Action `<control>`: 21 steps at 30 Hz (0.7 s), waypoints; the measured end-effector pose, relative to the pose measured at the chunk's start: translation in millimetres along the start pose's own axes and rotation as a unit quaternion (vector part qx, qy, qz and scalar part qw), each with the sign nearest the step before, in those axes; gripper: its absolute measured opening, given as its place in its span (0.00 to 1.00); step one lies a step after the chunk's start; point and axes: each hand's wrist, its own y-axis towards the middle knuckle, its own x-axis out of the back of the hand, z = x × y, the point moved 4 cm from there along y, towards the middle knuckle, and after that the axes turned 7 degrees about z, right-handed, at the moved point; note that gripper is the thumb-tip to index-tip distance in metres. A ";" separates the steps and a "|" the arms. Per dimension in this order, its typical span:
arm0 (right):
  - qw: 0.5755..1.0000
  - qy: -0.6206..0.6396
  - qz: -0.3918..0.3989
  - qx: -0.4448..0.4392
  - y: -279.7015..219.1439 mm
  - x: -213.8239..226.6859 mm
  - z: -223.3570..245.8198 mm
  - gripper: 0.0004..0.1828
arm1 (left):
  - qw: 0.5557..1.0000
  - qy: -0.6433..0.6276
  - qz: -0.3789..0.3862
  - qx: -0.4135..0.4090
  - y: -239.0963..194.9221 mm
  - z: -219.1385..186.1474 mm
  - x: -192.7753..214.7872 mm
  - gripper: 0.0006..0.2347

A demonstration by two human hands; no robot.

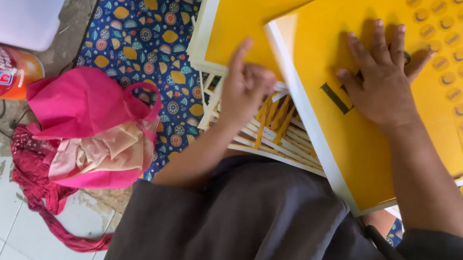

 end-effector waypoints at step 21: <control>0.995 -0.047 -0.083 -0.007 -29.1 23.6 -45.5 0.34 | 1.000 0.010 0.001 0.000 -39.7 -26.3 -47.8 0.30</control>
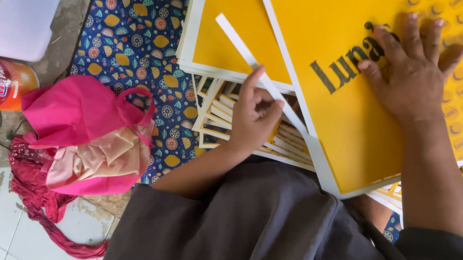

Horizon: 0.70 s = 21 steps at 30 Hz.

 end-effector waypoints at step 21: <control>0.989 0.029 0.035 -0.139 25.9 -4.5 7.8 0.33 | 0.998 -0.037 0.043 0.023 -5.9 -0.7 -18.6 0.32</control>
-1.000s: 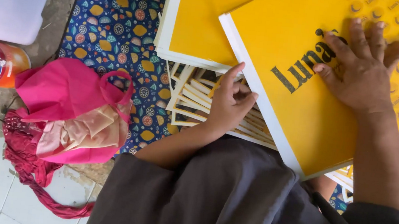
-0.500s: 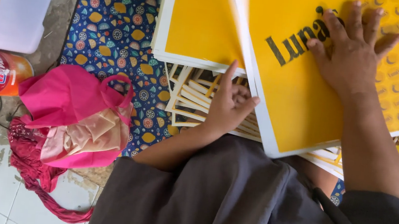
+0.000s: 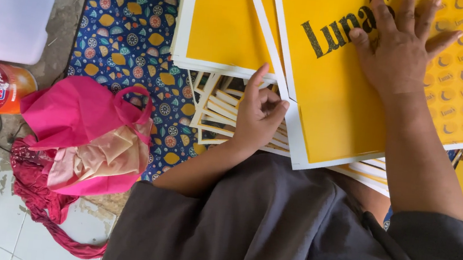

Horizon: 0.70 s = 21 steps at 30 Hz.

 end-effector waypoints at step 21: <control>0.996 -0.010 -0.082 0.015 8.1 -1.7 1.9 0.29 | 1.000 0.000 0.000 0.010 -2.0 -1.2 8.8 0.34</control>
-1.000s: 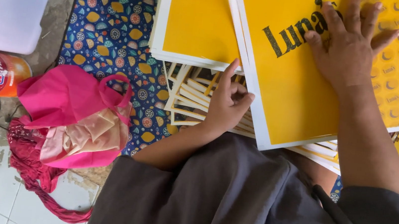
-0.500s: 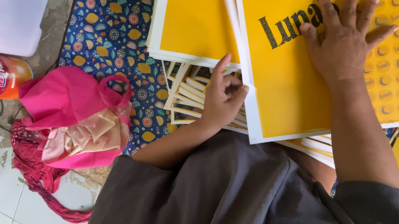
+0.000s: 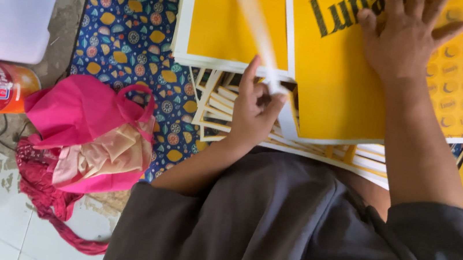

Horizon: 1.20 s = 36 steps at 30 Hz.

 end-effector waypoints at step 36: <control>0.991 -0.078 0.106 -0.025 -27.9 12.2 -23.4 0.34 | 0.995 -0.003 0.058 0.077 -22.4 -4.9 18.7 0.37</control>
